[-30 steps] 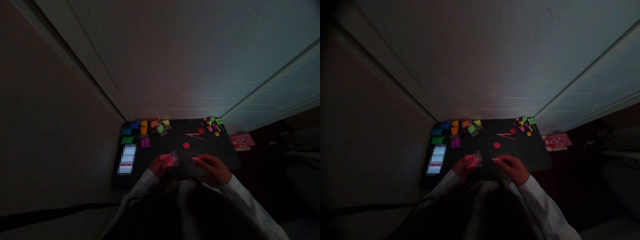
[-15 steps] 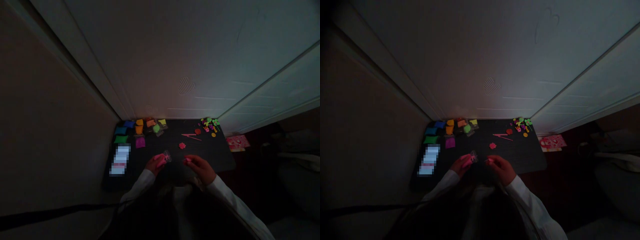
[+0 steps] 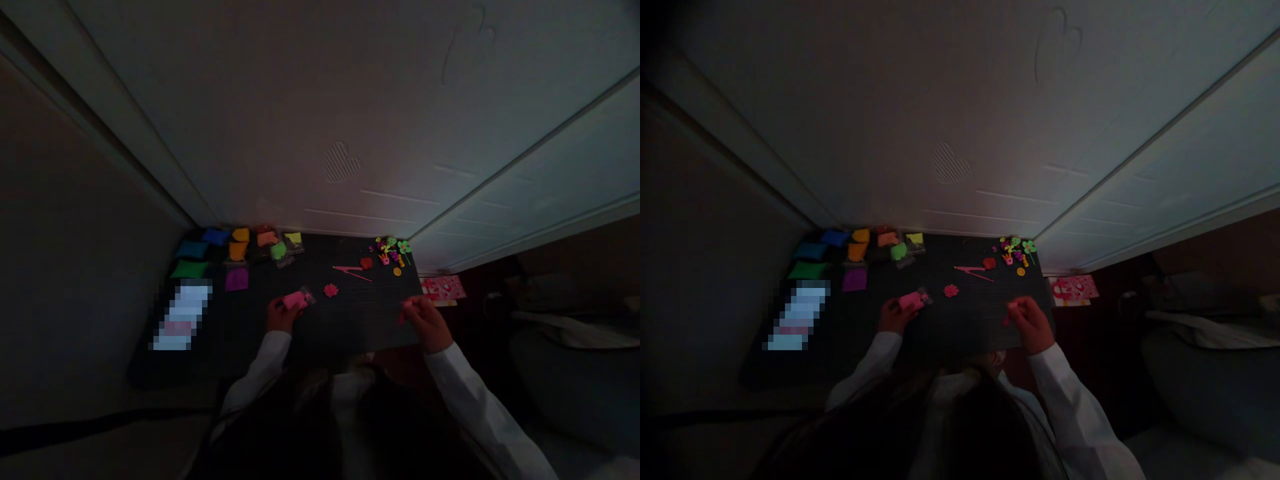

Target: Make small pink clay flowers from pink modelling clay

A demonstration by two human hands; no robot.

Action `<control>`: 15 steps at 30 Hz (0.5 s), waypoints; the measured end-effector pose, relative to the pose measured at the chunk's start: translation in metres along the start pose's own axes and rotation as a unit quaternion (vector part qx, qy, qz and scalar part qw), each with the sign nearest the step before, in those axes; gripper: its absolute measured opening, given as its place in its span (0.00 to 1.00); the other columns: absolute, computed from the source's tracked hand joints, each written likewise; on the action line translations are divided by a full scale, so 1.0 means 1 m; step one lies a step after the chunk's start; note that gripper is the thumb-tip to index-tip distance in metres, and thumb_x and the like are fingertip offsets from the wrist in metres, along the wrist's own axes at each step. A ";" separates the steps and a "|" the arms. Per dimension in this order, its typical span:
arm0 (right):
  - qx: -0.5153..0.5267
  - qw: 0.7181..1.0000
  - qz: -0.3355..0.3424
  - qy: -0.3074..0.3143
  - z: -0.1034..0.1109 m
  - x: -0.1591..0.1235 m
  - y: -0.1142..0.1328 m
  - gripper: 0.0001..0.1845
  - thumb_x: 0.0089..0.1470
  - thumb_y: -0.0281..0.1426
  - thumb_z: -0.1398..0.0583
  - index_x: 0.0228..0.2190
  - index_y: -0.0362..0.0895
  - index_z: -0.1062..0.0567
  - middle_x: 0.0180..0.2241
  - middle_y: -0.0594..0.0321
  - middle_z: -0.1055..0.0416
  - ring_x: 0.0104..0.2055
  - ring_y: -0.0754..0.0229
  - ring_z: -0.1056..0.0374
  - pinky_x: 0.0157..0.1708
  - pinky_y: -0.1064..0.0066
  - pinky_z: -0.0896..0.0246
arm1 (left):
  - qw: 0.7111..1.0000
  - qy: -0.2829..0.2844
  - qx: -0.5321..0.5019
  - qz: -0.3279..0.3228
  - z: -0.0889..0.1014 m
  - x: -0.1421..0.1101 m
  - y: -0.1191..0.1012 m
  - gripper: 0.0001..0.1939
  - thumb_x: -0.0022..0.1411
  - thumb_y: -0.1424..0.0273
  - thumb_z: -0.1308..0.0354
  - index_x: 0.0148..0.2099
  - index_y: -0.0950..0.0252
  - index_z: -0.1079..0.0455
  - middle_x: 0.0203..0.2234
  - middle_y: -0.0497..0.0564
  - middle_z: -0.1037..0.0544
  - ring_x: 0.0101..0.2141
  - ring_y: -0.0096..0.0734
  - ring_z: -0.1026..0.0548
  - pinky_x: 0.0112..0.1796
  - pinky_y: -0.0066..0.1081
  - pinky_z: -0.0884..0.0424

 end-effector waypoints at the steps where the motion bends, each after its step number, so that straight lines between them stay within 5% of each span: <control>1: 0.002 1.000 0.002 -0.010 0.006 0.002 -0.001 0.07 0.52 0.31 0.47 0.31 0.38 0.33 0.24 0.68 0.36 0.22 0.70 0.39 0.24 0.74 0.40 | 0.999 0.001 0.033 -0.010 -0.002 0.001 0.000 0.14 0.58 0.71 0.51 0.46 0.68 0.40 0.37 0.52 0.32 0.32 0.27 0.30 0.30 0.31 0.30; 8: 0.096 0.994 0.009 -0.060 0.001 0.009 -0.015 0.07 0.50 0.28 0.45 0.33 0.38 0.33 0.37 0.61 0.35 0.34 0.64 0.36 0.31 0.69 0.38 | 0.971 -0.016 0.230 -0.065 0.001 0.007 -0.008 0.14 0.57 0.69 0.51 0.47 0.68 0.40 0.39 0.53 0.32 0.36 0.30 0.31 0.35 0.36 0.32; 15: 0.182 0.978 -0.048 -0.090 -0.011 -0.004 -0.031 0.06 0.51 0.28 0.46 0.32 0.38 0.32 0.30 0.64 0.33 0.29 0.67 0.35 0.29 0.70 0.37 | 0.936 -0.015 0.345 -0.064 0.011 0.014 0.005 0.15 0.58 0.68 0.51 0.47 0.68 0.40 0.37 0.53 0.32 0.33 0.28 0.30 0.31 0.33 0.30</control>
Point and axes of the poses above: each hand's wrist, its own x-axis towards the middle knuckle, its own z-axis out of the back of the hand, y = z × x, the point moved 7 cm from there along x, towards the middle knuckle
